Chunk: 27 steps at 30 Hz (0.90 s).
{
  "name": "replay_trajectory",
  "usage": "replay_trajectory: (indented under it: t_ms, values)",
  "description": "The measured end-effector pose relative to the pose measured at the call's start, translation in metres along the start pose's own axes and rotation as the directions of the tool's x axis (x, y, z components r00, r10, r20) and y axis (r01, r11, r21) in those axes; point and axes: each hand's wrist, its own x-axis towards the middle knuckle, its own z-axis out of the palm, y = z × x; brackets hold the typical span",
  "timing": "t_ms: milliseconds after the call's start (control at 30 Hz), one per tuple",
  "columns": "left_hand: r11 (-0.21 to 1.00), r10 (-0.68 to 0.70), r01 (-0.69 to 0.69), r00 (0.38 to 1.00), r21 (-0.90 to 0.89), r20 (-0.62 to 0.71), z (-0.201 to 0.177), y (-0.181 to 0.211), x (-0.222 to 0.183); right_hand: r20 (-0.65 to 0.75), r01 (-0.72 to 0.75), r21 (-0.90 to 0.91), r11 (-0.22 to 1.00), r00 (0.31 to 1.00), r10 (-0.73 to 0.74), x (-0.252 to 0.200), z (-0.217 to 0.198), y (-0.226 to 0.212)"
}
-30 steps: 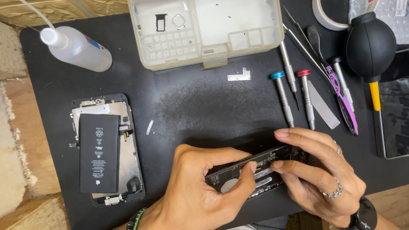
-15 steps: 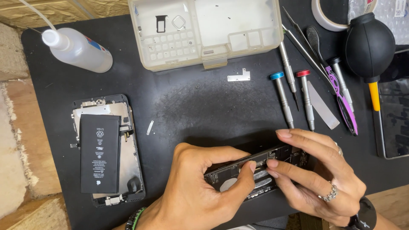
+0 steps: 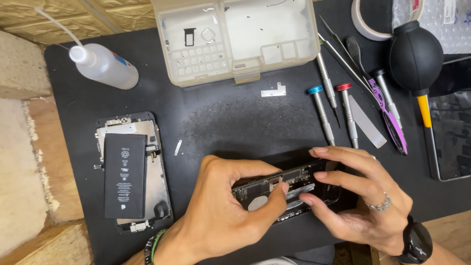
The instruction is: Disassembling the internal components of a mobile phone using a precision screwdriver at a repair bench.
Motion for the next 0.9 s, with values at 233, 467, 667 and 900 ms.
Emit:
replay_trajectory:
  t_ms: [233,467,667,900]
  values:
    - [0.999,0.021,-0.022,1.0,0.049,0.018,-0.008,0.005,0.001,0.081,0.052,0.091,0.994,0.995,-0.059,0.023,-0.014,-0.009]
    - [0.99,-0.123,0.123,0.992,0.065,-0.013,-0.019,0.005,0.002,0.308,-0.301,0.144,0.943,0.919,0.246,0.017,-0.035,-0.02]
    - [0.963,-0.186,0.199,0.979,-0.179,0.087,-0.032,-0.005,0.002,0.279,-0.41,0.159,0.898,0.891,0.357,-0.003,-0.037,-0.025]
    - [0.953,-0.086,0.075,0.996,-0.292,-0.024,-0.035,-0.024,0.006,0.296,-0.413,0.184,0.892,0.889,0.35,-0.017,-0.04,-0.033]
